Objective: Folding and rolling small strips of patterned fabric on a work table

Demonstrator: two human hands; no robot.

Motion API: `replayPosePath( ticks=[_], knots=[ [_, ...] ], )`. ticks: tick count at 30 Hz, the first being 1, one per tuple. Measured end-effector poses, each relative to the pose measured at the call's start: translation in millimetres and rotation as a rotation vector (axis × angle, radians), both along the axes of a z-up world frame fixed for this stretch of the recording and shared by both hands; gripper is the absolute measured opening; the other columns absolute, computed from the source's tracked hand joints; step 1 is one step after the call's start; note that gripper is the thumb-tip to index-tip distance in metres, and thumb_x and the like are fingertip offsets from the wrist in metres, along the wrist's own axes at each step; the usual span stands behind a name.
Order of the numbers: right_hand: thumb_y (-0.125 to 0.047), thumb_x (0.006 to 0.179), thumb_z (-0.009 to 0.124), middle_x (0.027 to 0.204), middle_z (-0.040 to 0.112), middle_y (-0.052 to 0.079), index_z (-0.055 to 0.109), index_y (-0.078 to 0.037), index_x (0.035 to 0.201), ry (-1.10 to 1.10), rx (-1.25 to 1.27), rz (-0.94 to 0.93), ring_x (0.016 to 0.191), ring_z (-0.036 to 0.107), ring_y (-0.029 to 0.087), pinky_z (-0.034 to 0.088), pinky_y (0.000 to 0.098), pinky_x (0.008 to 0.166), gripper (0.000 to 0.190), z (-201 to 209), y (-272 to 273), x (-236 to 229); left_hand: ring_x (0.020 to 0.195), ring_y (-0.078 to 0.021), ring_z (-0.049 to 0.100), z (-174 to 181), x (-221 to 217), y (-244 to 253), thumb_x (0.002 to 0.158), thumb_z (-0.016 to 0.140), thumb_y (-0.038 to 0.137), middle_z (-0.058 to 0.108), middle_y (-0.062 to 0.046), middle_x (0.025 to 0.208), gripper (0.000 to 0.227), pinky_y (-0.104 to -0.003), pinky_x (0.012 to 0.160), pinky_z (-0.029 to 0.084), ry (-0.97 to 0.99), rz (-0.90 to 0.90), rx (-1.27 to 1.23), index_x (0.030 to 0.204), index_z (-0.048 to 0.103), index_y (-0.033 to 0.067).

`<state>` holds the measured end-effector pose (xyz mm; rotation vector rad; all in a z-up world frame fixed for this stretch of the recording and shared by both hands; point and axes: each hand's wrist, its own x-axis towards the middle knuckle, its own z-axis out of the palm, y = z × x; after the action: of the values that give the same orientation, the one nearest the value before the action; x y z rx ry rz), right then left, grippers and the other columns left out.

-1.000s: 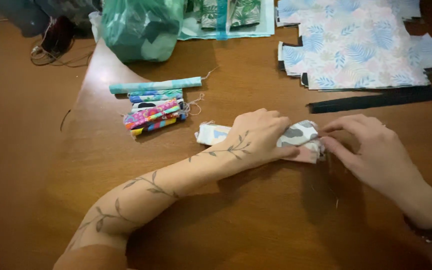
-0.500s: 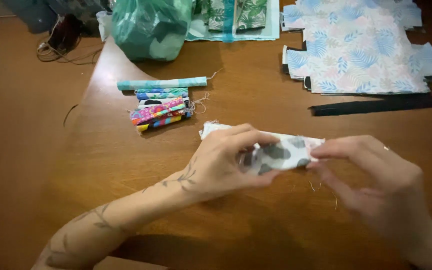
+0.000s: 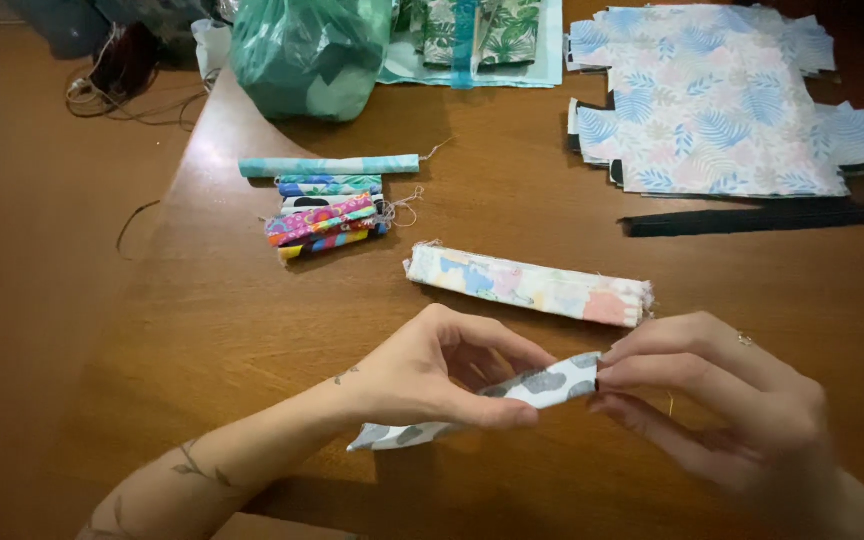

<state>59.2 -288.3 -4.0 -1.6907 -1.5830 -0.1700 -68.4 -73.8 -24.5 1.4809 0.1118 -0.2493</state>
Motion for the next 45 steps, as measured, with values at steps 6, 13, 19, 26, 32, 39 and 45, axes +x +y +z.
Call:
replayPosePath(
  ticks=[6,13,19,26,32,39,45],
  knots=[
    [-0.018,0.075,0.082,0.097,0.068,0.006,0.070,-0.011,0.085,-0.024,-0.015,0.045,0.084,0.068,0.016,0.056,0.0277,0.084,0.018,-16,-1,8,0.067,-0.0021,0.058,-14,0,1,0.076,0.079,0.022,0.073,-0.002,0.083,0.043,-0.017,0.060,0.046,0.030,-0.039,-0.003,0.115,0.075,0.0055],
    [-0.023,0.071,0.087,0.125,0.063,0.009,0.074,-0.020,0.102,0.086,-0.162,0.105,0.114,0.066,0.023,0.055,0.0344,0.099,0.034,-41,-11,13,0.071,-0.0023,0.059,-22,-1,4,0.080,0.076,0.027,0.073,0.001,0.086,0.040,-0.017,0.066,0.046,0.062,-0.117,0.005,0.116,0.075,0.0087],
    [-0.024,0.073,0.088,0.133,0.062,0.010,0.079,-0.015,0.099,0.332,-0.275,0.263,0.118,0.068,0.022,0.054,0.0344,0.099,0.029,-56,-3,9,0.079,-0.0020,0.063,-37,0,-2,0.092,0.070,0.026,0.074,-0.002,0.091,0.031,-0.016,0.066,0.047,0.044,-0.203,-0.136,0.117,0.073,0.0071],
    [-0.017,0.085,0.080,0.146,0.043,0.018,0.069,-0.010,0.118,0.391,-0.279,0.335,0.128,0.057,0.032,0.048,0.0434,0.108,0.036,-64,9,-8,0.125,-0.0198,0.062,-39,3,-7,0.092,0.068,0.024,0.069,-0.012,0.127,0.028,-0.032,0.113,0.046,-0.184,-0.116,-0.076,0.114,0.071,0.0071],
    [-0.023,0.088,0.077,0.159,0.023,0.026,0.061,-0.014,0.133,0.156,-0.290,0.208,0.144,0.038,0.042,0.036,0.0479,0.115,0.049,-75,6,-6,0.126,-0.0168,0.060,-21,0,3,0.100,0.049,0.036,0.064,-0.010,0.137,0.039,-0.032,0.107,0.047,-0.299,-0.121,0.225,0.124,0.066,0.0115],
    [-0.017,0.094,0.063,0.153,0.039,0.016,0.076,-0.018,0.116,0.427,-0.260,0.309,0.133,0.052,0.030,0.043,0.0445,0.110,0.025,-63,1,-1,0.077,-0.0050,0.053,-27,-1,2,0.100,0.049,0.040,0.067,0.004,0.102,0.044,-0.022,0.064,0.045,-0.071,-0.367,0.231,0.131,0.066,0.0133],
    [-0.025,0.093,0.066,0.140,0.052,0.012,0.079,-0.013,0.095,0.636,-0.269,0.292,0.125,0.061,0.024,0.049,0.0407,0.106,0.018,-57,-1,0,0.079,-0.0018,0.061,-46,-2,-4,0.085,0.078,0.024,0.073,0.001,0.092,0.041,-0.017,0.070,0.048,0.096,-0.201,-0.216,0.120,0.072,0.0040]
  ],
)
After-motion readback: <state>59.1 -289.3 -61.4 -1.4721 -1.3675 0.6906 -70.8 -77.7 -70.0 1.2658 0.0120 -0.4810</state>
